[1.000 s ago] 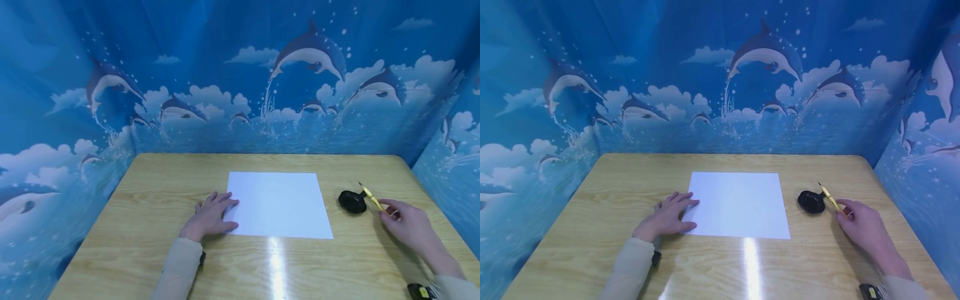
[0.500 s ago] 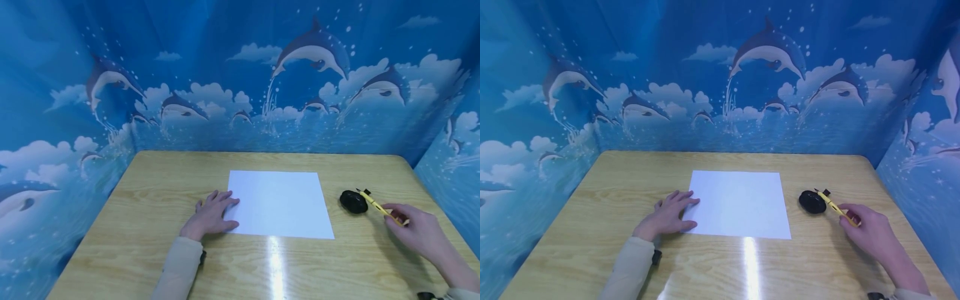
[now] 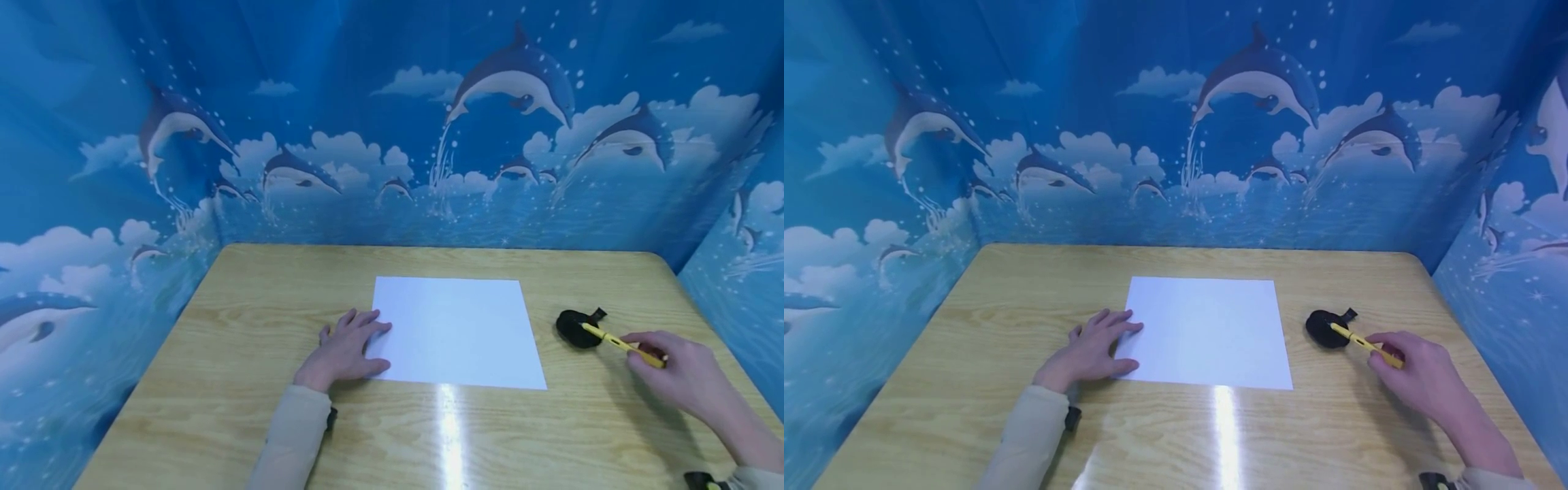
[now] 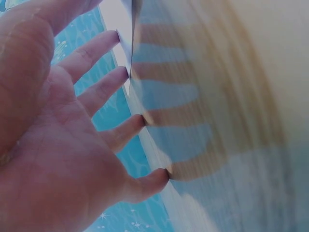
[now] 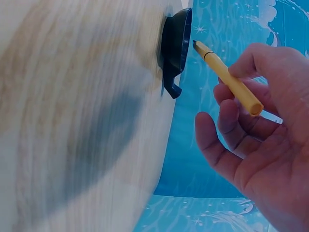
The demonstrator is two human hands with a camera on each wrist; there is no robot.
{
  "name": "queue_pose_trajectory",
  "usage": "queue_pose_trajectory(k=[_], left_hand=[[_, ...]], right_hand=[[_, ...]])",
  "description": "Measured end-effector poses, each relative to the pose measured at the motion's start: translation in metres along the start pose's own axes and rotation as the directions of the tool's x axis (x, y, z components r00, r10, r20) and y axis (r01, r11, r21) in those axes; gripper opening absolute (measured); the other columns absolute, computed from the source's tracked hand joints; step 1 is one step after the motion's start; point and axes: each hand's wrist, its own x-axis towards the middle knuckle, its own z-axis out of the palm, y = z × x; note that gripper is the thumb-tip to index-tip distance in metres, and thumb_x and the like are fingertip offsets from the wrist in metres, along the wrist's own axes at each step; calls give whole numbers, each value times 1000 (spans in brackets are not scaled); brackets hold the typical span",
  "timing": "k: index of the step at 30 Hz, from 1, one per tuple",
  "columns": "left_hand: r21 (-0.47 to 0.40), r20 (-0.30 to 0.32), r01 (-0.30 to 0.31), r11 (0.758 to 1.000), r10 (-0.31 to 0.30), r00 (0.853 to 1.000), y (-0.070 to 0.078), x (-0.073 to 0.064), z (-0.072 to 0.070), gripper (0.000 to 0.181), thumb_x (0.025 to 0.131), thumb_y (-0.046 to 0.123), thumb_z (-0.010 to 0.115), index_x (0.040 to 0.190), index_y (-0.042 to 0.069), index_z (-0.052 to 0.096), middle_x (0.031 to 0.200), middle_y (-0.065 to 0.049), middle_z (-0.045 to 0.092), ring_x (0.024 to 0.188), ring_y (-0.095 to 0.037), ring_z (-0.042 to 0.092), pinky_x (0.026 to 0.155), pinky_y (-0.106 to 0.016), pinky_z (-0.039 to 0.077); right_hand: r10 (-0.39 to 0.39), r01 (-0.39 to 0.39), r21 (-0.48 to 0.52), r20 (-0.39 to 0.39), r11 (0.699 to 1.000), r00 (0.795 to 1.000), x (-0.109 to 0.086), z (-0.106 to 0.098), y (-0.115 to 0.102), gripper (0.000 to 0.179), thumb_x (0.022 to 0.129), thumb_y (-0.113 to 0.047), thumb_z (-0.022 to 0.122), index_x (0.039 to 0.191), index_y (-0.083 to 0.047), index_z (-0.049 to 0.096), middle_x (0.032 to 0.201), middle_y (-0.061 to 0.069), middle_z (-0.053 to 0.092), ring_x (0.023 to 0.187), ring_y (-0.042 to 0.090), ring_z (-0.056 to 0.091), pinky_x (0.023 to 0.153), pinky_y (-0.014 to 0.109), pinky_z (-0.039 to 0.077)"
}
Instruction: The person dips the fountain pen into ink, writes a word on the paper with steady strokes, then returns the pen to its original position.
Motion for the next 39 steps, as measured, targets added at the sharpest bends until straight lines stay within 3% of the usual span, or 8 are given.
queue_pose_trajectory(k=[4, 10, 17, 26, 32, 39], left_hand=[[-7, 3, 0, 1000, 0, 1000, 0, -1, -1, 63, 92, 45, 73, 149, 30, 53, 168, 0, 32, 159, -40, 15, 115, -80, 15], [-5, 5, -1, 1000, 1, 1000, 1, -2, -1, 63, 92, 45, 72, 150, 31, 52, 168, 0, 32, 159, -39, 15, 116, -79, 15], [-18, 1, -2, 1000, 2, 1000, 1, -3, -3, 63, 91, 45, 73, 149, 30, 53, 168, 1, 32, 159, -39, 15, 116, -80, 15], [-15, 7, -11, 1000, 11, 1000, 0, -2, -3, 63, 92, 46, 72, 150, 31, 52, 168, 1, 32, 158, -39, 16, 115, -79, 15], [-18, 9, -10, 1000, 10, 1000, -1, -2, -3, 62, 92, 46, 72, 150, 31, 52, 169, 1, 32, 158, -39, 16, 115, -79, 15], [-35, 18, -6, 999, 7, 1000, -1, -2, -2, 62, 92, 45, 72, 150, 32, 52, 169, 1, 31, 159, -38, 14, 116, -78, 13]], right_hand=[[-14, 14, -9, 5, 1000, 1000, 5, -2, -2, 19, 84, -4, 72, 102, -4, 77, 84, 13, 75, 67, -14, 42, 51, 23, 34], [-17, 17, 17, 5, 1000, 1000, 11, -4, -6, 21, 87, -5, 68, 105, -4, 77, 85, 13, 74, 60, -10, 42, 49, 20, 32], [-11, 11, 34, 13, 999, 1000, 17, -4, -4, 19, 89, -6, 68, 105, -5, 77, 96, 21, 76, 70, -18, 48, 53, 13, 39], [115, -118, 108, 29, 987, 993, 22, 1, -5, 17, 92, -15, 76, 106, -6, 77, 105, 27, 74, 82, -30, 43, 58, 6, 44], [182, -187, 99, 53, 977, 982, 28, 3, -8, 23, 92, -27, 78, 103, -8, 77, 102, 24, 76, 77, -27, 44, 56, 11, 47], [196, -206, 122, 87, 971, 977, 34, 6, -10, 21, 95, -24, 73, 108, -8, 76, 104, 24, 76, 73, -21, 51, 54, 17, 48]])
